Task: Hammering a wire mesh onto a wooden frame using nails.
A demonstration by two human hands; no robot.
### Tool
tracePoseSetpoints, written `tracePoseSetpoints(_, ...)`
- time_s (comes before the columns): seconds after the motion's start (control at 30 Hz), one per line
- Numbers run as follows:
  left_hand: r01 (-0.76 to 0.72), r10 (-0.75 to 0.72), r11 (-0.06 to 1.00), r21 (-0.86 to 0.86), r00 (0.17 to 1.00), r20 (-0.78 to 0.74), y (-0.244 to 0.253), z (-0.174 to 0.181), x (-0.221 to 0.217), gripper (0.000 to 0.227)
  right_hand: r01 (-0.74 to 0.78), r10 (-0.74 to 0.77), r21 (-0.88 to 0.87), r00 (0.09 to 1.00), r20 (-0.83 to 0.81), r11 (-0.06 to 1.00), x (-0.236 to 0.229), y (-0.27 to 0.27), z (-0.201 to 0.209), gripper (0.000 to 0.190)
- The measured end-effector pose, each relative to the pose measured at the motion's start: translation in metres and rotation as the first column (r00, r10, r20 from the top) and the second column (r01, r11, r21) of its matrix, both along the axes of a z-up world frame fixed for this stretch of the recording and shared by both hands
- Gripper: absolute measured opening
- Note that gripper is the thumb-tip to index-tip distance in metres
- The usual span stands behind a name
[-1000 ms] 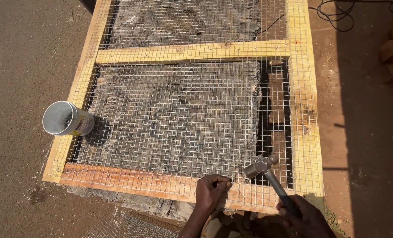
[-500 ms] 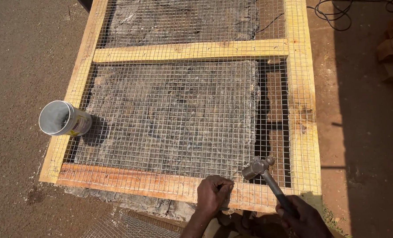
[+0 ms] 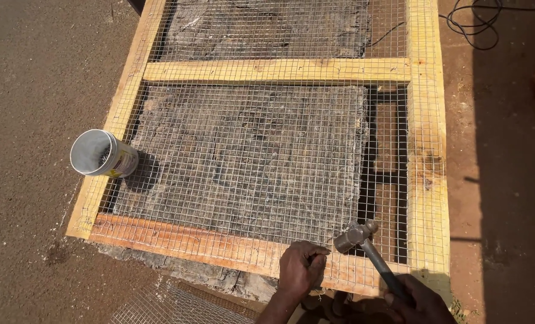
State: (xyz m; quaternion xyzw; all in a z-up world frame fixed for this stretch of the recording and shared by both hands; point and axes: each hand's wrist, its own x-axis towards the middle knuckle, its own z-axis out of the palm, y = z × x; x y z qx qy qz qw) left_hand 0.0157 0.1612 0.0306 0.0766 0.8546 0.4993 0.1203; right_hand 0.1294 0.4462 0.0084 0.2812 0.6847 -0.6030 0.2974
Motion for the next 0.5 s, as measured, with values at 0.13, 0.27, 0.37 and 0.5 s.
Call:
tracePoseSetpoints(0.13, -0.004, 0.006, 1.0, 0.027, 0.998, -0.07, -0.002, -0.009, 0.002, 0.012, -0.166, 0.175, 0.205, 0.984, -0.026, 0.965, 0.003, 0.014, -0.028, 0.036)
tracePoseSetpoints(0.27, -0.005, 0.005, 1.0, 0.02, 1.0, -0.003, 0.002, -0.01, 0.001, 0.01, -0.197, 0.198, 0.234, 0.98, 0.018, 0.952, -0.009, 0.008, -0.003, 0.043)
tracePoseSetpoints(0.37, -0.023, 0.024, 0.999, 0.037, 1.0, -0.002, 0.002, -0.01, 0.002, 0.01, -0.162, 0.152, 0.203, 0.986, 0.062, 0.966, -0.013, 0.002, 0.008, 0.049)
tracePoseSetpoints(0.5, -0.035, 0.035, 0.996, 0.076, 0.999, 0.007, 0.001, -0.012, 0.001, 0.01, -0.182, 0.223, 0.276, 0.967, -0.123, 0.944, -0.012, 0.003, 0.01, 0.061)
